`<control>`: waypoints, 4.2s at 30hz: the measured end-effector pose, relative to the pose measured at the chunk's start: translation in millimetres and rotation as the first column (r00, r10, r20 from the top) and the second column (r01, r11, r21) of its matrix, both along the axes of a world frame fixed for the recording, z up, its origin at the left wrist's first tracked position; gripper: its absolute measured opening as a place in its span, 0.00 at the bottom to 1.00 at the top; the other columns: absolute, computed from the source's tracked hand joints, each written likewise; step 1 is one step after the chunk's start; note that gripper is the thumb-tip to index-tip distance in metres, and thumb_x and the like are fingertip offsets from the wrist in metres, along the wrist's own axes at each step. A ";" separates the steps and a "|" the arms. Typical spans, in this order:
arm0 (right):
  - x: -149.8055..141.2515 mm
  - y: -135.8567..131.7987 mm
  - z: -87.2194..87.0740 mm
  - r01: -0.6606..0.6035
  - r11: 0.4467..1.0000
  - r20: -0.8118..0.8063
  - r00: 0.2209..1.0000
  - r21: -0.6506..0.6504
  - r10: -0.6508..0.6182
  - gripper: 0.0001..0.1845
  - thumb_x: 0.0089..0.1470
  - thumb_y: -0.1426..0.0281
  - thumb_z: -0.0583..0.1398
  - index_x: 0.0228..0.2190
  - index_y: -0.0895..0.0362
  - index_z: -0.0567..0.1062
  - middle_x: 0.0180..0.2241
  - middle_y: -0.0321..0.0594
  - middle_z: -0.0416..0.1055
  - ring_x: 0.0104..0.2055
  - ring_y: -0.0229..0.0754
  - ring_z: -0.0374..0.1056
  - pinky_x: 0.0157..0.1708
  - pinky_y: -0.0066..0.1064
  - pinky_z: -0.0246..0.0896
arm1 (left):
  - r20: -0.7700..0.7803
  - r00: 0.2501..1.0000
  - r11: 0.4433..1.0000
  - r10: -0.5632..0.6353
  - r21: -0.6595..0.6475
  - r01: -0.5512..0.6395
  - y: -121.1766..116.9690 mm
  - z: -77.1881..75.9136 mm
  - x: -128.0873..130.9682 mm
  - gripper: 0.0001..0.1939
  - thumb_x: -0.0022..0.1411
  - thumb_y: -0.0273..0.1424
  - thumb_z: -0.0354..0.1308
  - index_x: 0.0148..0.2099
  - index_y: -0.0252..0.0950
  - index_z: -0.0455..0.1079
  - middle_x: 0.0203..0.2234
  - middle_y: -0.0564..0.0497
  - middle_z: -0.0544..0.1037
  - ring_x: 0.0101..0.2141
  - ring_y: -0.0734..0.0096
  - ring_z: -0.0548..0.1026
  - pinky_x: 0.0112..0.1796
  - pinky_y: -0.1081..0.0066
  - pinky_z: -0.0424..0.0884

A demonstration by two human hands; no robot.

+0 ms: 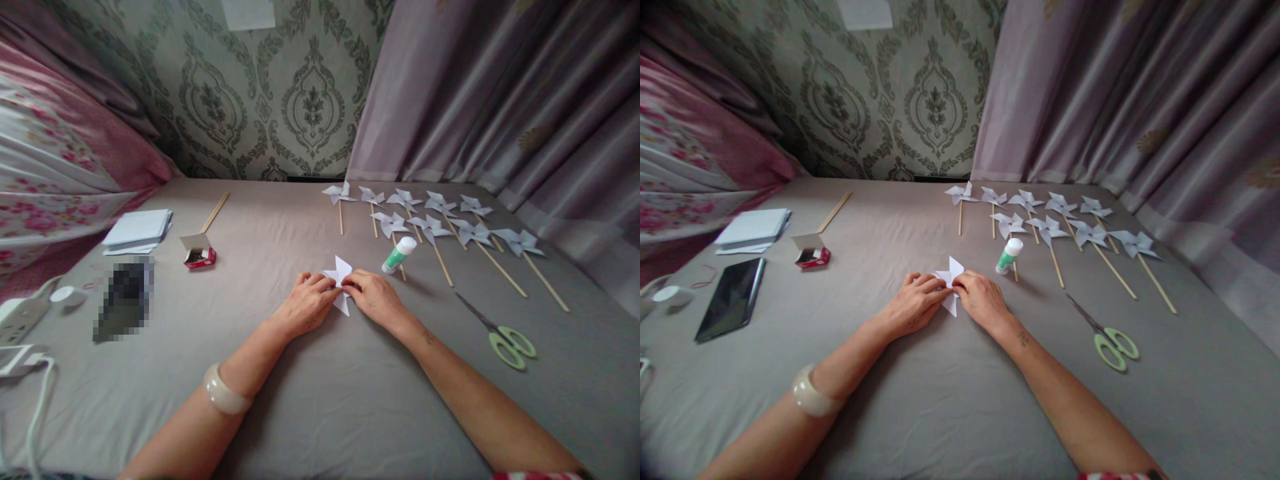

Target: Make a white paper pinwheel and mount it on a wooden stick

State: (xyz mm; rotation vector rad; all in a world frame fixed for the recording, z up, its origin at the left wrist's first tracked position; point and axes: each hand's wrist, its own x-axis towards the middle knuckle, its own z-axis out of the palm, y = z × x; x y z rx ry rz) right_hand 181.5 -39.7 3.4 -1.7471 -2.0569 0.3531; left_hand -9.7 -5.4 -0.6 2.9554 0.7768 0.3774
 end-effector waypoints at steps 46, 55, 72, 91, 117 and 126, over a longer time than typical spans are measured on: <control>-8.6 -4.6 26.4 -0.094 0.990 0.288 0.950 -0.103 0.120 0.14 0.62 0.72 0.53 0.37 0.54 0.80 0.42 0.42 0.72 0.46 0.42 0.67 0.36 0.30 0.56 | 0.087 0.996 0.997 0.015 -0.071 -0.008 0.5 3.2 0.4 0.13 0.68 0.28 0.47 0.45 0.38 0.73 0.41 0.48 0.79 0.45 0.63 0.72 0.47 0.59 0.57; -11.4 2.1 28.3 -0.169 0.975 0.383 0.899 -0.146 0.214 0.15 0.61 0.75 0.52 0.35 0.57 0.79 0.39 0.43 0.73 0.45 0.43 0.67 0.37 0.31 0.56 | 0.259 0.924 0.959 0.281 -0.102 -0.264 7.5 -6.1 -3.5 0.12 0.67 0.28 0.49 0.44 0.39 0.73 0.41 0.49 0.80 0.42 0.65 0.74 0.43 0.62 0.60; -15.7 0.3 21.7 -0.111 0.987 0.395 0.906 -0.116 0.149 0.16 0.61 0.77 0.51 0.37 0.57 0.78 0.42 0.43 0.73 0.47 0.43 0.67 0.38 0.29 0.57 | 0.254 0.901 0.936 0.352 -0.124 -0.331 15.4 -8.5 -5.7 0.11 0.66 0.27 0.50 0.42 0.40 0.74 0.41 0.50 0.80 0.42 0.65 0.74 0.44 0.63 0.61; -7.7 2.9 24.0 -0.055 0.993 0.236 0.969 -0.102 0.078 0.13 0.60 0.73 0.56 0.41 0.55 0.80 0.44 0.43 0.75 0.49 0.42 0.66 0.48 0.30 0.57 | 0.259 0.884 0.919 0.390 -0.177 -0.353 15.5 -4.5 -7.7 0.11 0.65 0.27 0.51 0.43 0.38 0.75 0.41 0.47 0.80 0.44 0.62 0.74 0.44 0.61 0.61; -10.7 6.0 32.7 -0.110 0.984 0.302 0.942 -0.142 0.149 0.19 0.52 0.78 0.54 0.39 0.55 0.82 0.42 0.44 0.76 0.46 0.46 0.66 0.45 0.32 0.59 | 0.296 0.860 0.909 0.416 -0.174 -0.380 19.9 -7.7 -10.4 0.12 0.64 0.27 0.50 0.42 0.38 0.75 0.40 0.47 0.80 0.44 0.62 0.74 0.45 0.60 0.61; -7.7 5.5 27.8 -0.095 0.989 0.239 0.964 -0.114 0.120 0.21 0.52 0.79 0.54 0.42 0.56 0.81 0.45 0.44 0.76 0.48 0.45 0.67 0.48 0.30 0.58 | 0.344 0.816 0.885 0.466 -0.181 -0.429 25.0 -17.7 -10.5 0.13 0.62 0.28 0.50 0.42 0.38 0.76 0.39 0.45 0.81 0.43 0.60 0.75 0.46 0.58 0.64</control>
